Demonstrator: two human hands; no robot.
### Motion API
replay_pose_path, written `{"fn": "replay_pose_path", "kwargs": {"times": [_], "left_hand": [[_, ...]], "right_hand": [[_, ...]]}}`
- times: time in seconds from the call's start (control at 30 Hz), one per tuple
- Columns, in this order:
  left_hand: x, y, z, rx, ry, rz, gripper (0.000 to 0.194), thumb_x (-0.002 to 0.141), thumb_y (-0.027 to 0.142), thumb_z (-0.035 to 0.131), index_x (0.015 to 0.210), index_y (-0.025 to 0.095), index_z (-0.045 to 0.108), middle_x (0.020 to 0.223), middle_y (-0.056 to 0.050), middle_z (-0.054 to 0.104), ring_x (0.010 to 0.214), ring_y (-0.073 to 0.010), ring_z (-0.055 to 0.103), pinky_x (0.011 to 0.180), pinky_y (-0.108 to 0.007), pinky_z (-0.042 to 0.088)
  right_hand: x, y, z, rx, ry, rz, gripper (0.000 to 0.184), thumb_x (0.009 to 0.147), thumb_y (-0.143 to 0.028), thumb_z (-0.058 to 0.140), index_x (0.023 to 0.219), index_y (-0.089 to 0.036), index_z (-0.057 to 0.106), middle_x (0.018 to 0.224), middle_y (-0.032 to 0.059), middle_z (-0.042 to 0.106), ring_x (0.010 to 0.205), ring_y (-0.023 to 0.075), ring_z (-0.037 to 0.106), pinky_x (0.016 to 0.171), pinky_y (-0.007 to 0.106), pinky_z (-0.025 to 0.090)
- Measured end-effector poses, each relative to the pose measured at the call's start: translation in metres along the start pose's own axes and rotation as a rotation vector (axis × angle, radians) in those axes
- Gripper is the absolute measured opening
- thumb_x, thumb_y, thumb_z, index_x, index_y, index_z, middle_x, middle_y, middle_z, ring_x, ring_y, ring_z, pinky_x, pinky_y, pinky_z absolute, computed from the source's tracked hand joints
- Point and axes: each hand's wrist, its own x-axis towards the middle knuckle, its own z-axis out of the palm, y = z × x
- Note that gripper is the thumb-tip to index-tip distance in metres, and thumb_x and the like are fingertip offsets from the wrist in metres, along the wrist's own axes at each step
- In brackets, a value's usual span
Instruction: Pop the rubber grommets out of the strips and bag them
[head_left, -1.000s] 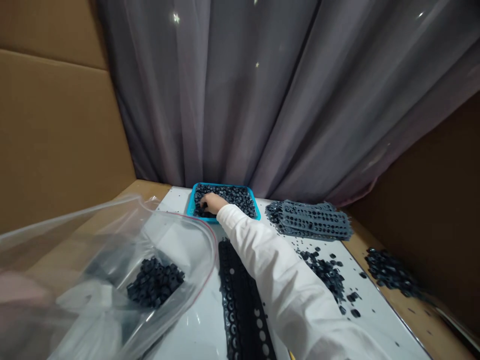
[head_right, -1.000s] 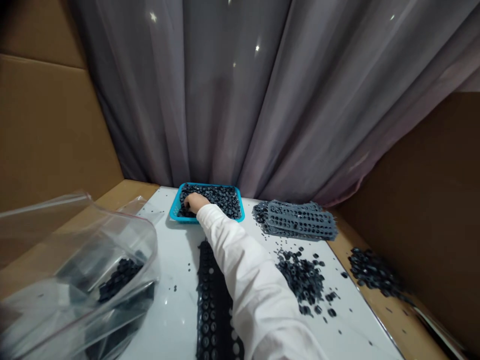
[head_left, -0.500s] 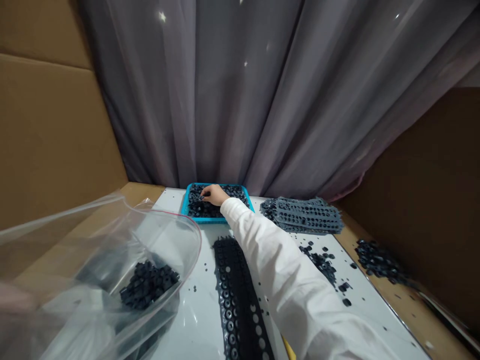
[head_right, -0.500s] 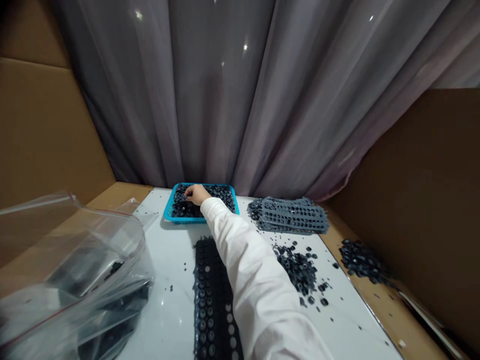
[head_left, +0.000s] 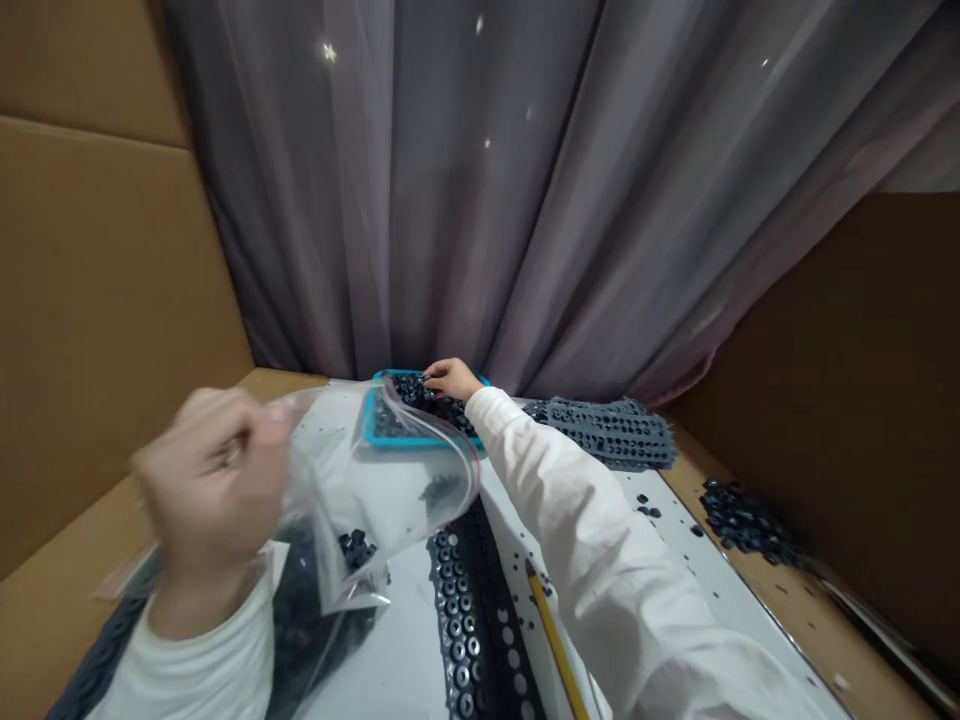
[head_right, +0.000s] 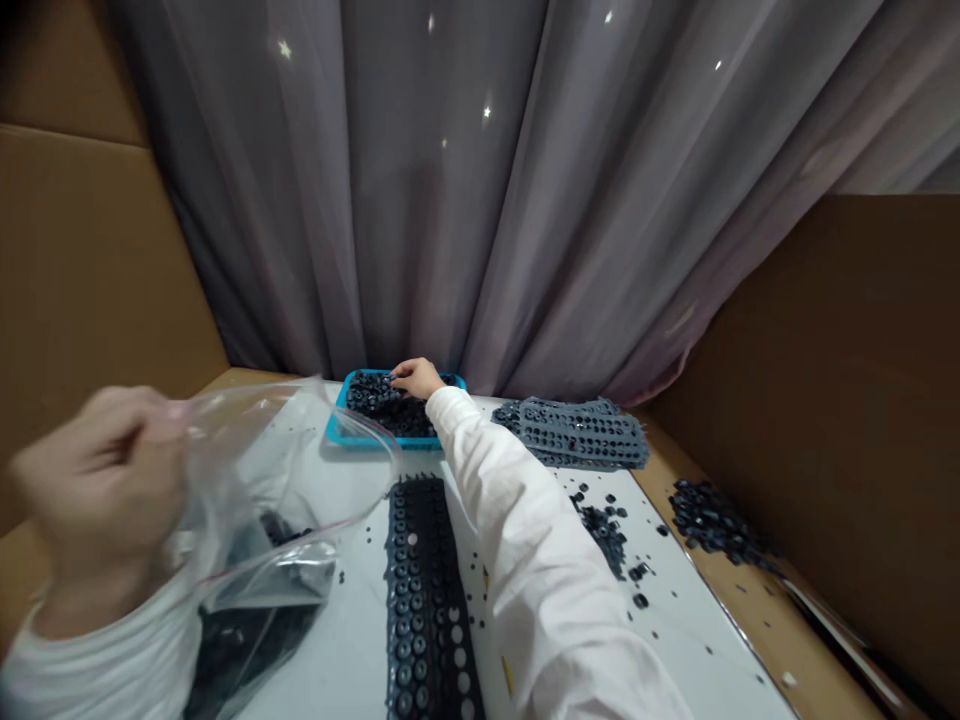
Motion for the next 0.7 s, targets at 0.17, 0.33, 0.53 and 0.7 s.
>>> {"fn": "replay_pose_path", "kwargs": {"times": [0.17, 0.33, 0.53, 0.7], "left_hand": [[-0.003, -0.004, 0.035, 0.047, -0.275, 0.008, 0.035, 0.084, 0.022, 0.052, 0.052, 0.017, 0.039, 0.052, 0.003, 0.039, 0.058, -0.0120, 0.039, 0.058, -0.027, 0.030], [-0.011, -0.012, 0.057, 0.075, -0.367, -0.033, 0.036, 0.085, 0.025, 0.050, 0.052, 0.019, 0.037, 0.053, 0.002, 0.041, 0.059, -0.0138, 0.042, 0.060, -0.027, 0.030], [-0.017, -0.014, 0.066, 0.088, -0.429, -0.025, 0.034, 0.085, 0.025, 0.050, 0.053, 0.018, 0.038, 0.053, 0.002, 0.043, 0.061, -0.0141, 0.044, 0.060, -0.027, 0.030], [-0.016, -0.004, 0.061, 0.074, -0.397, -0.005, 0.035, 0.085, 0.024, 0.050, 0.053, 0.018, 0.037, 0.054, 0.002, 0.042, 0.061, -0.0139, 0.043, 0.060, -0.027, 0.031]], "right_hand": [[-0.016, -0.010, -0.026, 0.157, 0.012, 0.075, 0.011, 0.064, -0.010, 0.074, 0.073, -0.012, 0.067, 0.059, -0.0026, 0.061, 0.053, 0.0068, 0.057, 0.055, 0.022, 0.055], [-0.031, -0.021, -0.047, 0.284, 0.007, 0.137, 0.010, 0.068, -0.006, 0.069, 0.073, -0.012, 0.063, 0.059, -0.0030, 0.060, 0.054, 0.0070, 0.058, 0.055, 0.022, 0.056], [-0.056, -0.052, -0.070, 0.403, -0.061, 0.144, 0.010, 0.074, -0.005, 0.065, 0.075, -0.014, 0.062, 0.065, -0.0024, 0.062, 0.062, 0.0076, 0.061, 0.065, 0.025, 0.058], [-0.097, -0.090, -0.084, 0.494, -0.212, 0.140, 0.010, 0.079, -0.005, 0.059, 0.080, -0.015, 0.063, 0.069, -0.0021, 0.064, 0.064, 0.0076, 0.062, 0.065, 0.025, 0.057]]}}
